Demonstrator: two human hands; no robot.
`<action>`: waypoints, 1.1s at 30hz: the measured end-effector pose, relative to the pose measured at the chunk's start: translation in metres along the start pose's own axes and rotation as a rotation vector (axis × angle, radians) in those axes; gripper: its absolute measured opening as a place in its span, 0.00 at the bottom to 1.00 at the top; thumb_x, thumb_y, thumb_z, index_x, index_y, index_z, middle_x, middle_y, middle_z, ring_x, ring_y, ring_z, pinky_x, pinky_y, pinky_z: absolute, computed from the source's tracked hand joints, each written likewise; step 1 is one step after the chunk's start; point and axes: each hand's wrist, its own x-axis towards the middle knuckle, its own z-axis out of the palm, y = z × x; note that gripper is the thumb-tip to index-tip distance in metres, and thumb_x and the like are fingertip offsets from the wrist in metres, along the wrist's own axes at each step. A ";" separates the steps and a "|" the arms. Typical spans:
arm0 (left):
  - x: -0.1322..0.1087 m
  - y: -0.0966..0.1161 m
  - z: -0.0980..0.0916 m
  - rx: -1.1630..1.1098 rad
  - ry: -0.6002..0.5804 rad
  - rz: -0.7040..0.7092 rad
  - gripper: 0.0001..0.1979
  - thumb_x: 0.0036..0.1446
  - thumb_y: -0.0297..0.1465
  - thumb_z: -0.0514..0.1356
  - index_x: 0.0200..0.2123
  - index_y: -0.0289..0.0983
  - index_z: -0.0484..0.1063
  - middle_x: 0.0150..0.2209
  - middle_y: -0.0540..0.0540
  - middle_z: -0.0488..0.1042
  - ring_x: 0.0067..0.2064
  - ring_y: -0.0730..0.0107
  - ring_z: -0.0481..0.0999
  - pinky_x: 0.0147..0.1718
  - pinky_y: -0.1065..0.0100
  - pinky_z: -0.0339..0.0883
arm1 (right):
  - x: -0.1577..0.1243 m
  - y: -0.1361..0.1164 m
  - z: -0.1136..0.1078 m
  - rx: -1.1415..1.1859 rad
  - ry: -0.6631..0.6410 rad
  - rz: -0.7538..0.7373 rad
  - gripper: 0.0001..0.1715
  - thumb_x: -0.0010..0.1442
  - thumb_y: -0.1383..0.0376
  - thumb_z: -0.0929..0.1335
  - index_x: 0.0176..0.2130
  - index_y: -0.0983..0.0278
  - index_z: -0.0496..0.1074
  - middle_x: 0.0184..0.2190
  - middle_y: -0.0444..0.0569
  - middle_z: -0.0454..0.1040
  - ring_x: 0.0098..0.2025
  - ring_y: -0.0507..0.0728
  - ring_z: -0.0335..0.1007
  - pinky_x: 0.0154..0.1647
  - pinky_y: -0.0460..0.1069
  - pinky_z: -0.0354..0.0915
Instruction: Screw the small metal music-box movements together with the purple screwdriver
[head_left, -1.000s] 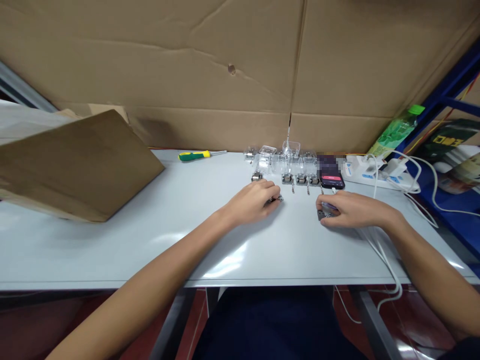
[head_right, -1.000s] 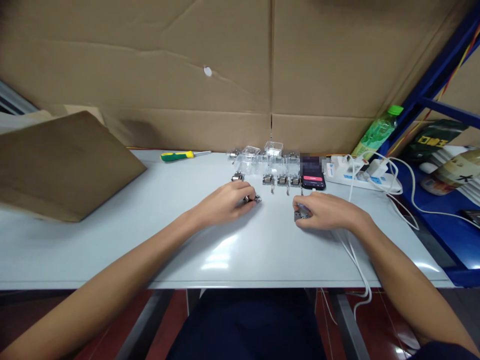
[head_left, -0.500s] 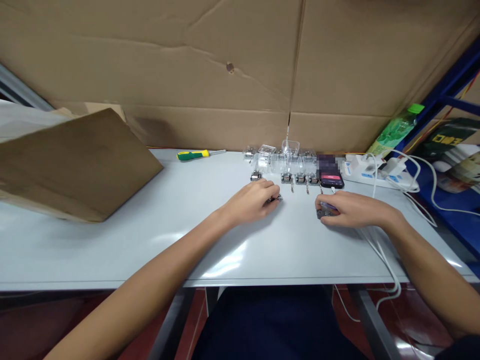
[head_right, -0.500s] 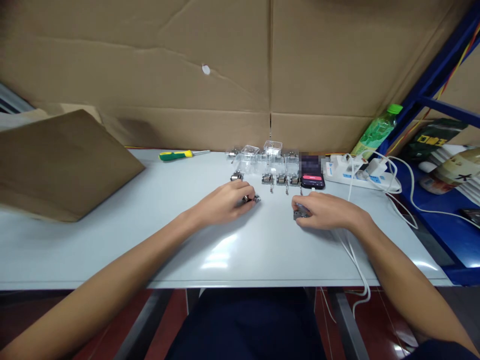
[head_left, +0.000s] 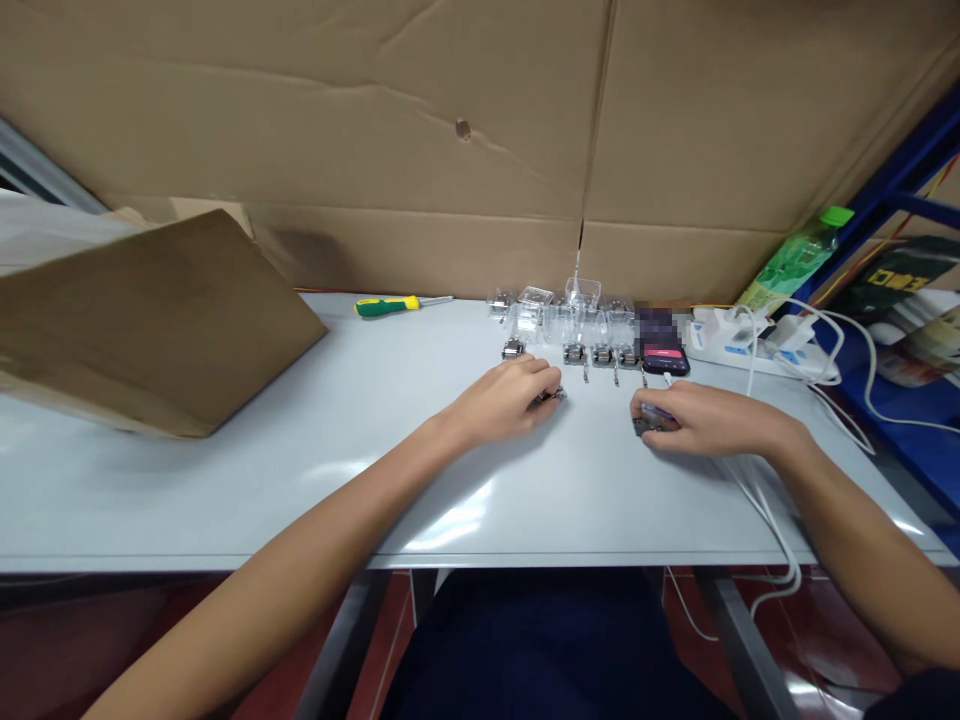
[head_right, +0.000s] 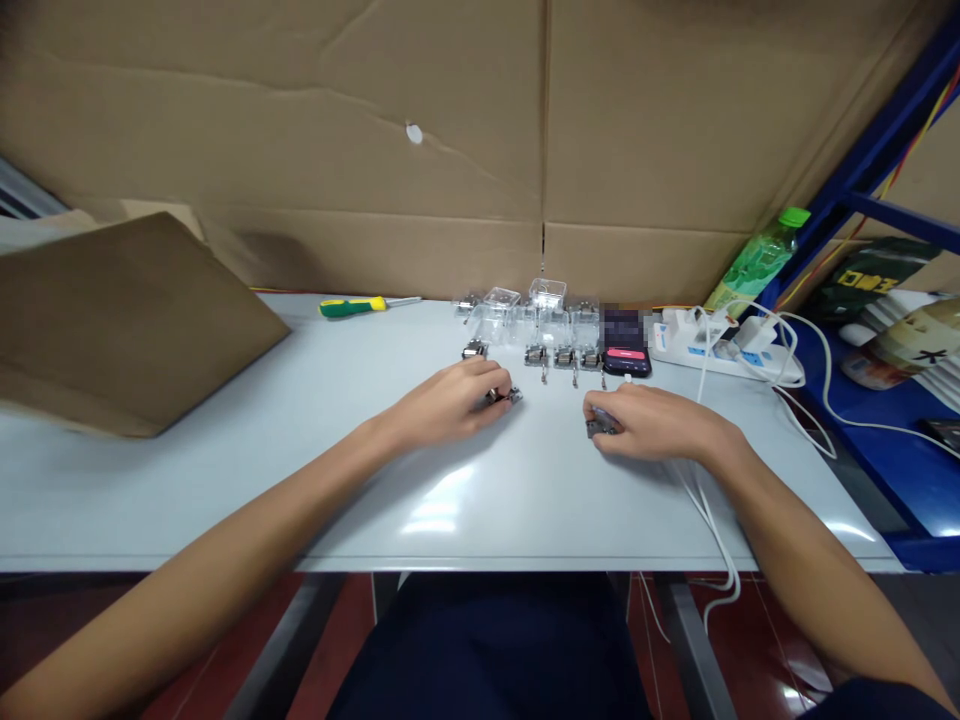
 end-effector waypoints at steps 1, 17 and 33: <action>0.000 0.000 0.000 0.001 -0.001 0.000 0.06 0.69 0.32 0.54 0.39 0.38 0.68 0.39 0.44 0.73 0.42 0.61 0.72 0.40 0.61 0.64 | 0.000 0.000 0.000 -0.003 -0.001 0.001 0.11 0.64 0.61 0.65 0.46 0.58 0.72 0.32 0.46 0.74 0.32 0.56 0.67 0.33 0.51 0.57; 0.000 -0.001 0.001 -0.004 -0.009 -0.003 0.05 0.69 0.32 0.54 0.39 0.39 0.66 0.39 0.45 0.72 0.41 0.62 0.71 0.39 0.61 0.63 | -0.001 -0.001 0.000 -0.021 0.012 -0.016 0.10 0.63 0.61 0.64 0.45 0.58 0.71 0.33 0.47 0.74 0.33 0.57 0.68 0.35 0.51 0.57; 0.000 -0.001 0.001 -0.029 0.016 0.009 0.04 0.68 0.31 0.55 0.39 0.39 0.67 0.39 0.44 0.73 0.41 0.62 0.71 0.39 0.62 0.63 | 0.000 0.002 0.003 0.006 0.011 -0.044 0.10 0.68 0.62 0.62 0.45 0.58 0.71 0.35 0.48 0.75 0.36 0.58 0.69 0.38 0.52 0.58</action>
